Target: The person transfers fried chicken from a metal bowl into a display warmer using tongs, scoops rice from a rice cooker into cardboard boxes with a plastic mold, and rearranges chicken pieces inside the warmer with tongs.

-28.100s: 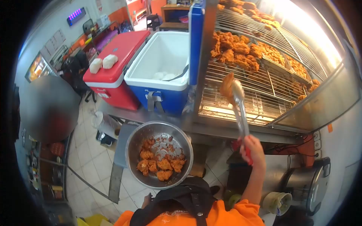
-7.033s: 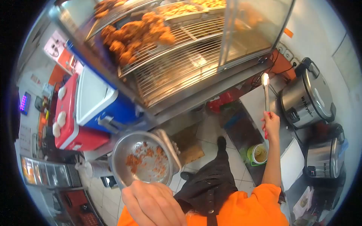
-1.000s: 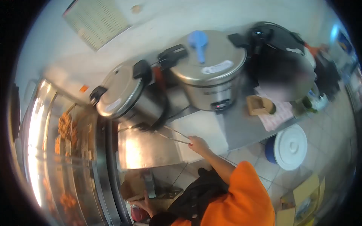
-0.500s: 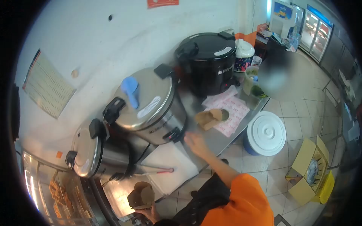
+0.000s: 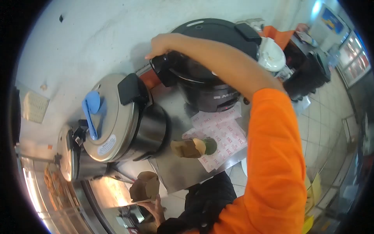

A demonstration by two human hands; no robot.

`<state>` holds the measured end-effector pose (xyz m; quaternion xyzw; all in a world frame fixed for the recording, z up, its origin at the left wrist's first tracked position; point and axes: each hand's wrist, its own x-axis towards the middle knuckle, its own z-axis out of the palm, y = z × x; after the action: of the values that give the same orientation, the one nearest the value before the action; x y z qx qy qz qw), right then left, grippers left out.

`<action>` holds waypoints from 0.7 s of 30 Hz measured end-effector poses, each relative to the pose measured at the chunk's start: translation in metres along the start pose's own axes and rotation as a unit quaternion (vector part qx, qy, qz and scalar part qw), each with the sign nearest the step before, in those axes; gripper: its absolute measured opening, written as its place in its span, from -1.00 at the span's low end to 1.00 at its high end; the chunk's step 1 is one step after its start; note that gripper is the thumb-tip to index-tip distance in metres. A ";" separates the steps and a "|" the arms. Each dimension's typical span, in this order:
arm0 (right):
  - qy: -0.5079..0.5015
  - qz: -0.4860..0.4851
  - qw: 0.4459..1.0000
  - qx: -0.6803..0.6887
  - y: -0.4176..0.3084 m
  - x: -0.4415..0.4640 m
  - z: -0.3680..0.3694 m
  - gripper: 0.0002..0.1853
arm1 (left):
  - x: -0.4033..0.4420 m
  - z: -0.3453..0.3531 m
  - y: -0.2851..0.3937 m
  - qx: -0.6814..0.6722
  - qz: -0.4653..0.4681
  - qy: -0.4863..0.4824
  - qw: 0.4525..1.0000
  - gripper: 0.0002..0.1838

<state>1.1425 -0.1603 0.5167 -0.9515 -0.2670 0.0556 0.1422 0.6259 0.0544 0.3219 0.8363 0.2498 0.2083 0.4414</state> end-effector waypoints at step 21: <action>0.315 -0.002 0.861 0.399 0.168 -0.179 -0.288 -0.36 | -0.013 0.075 0.027 -0.090 -0.034 0.097 0.991 -0.03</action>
<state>1.1247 -0.4609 0.7457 -0.7792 -0.1650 -0.1459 0.5868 0.6650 -0.0146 0.3037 0.7603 0.2998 0.2948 0.4950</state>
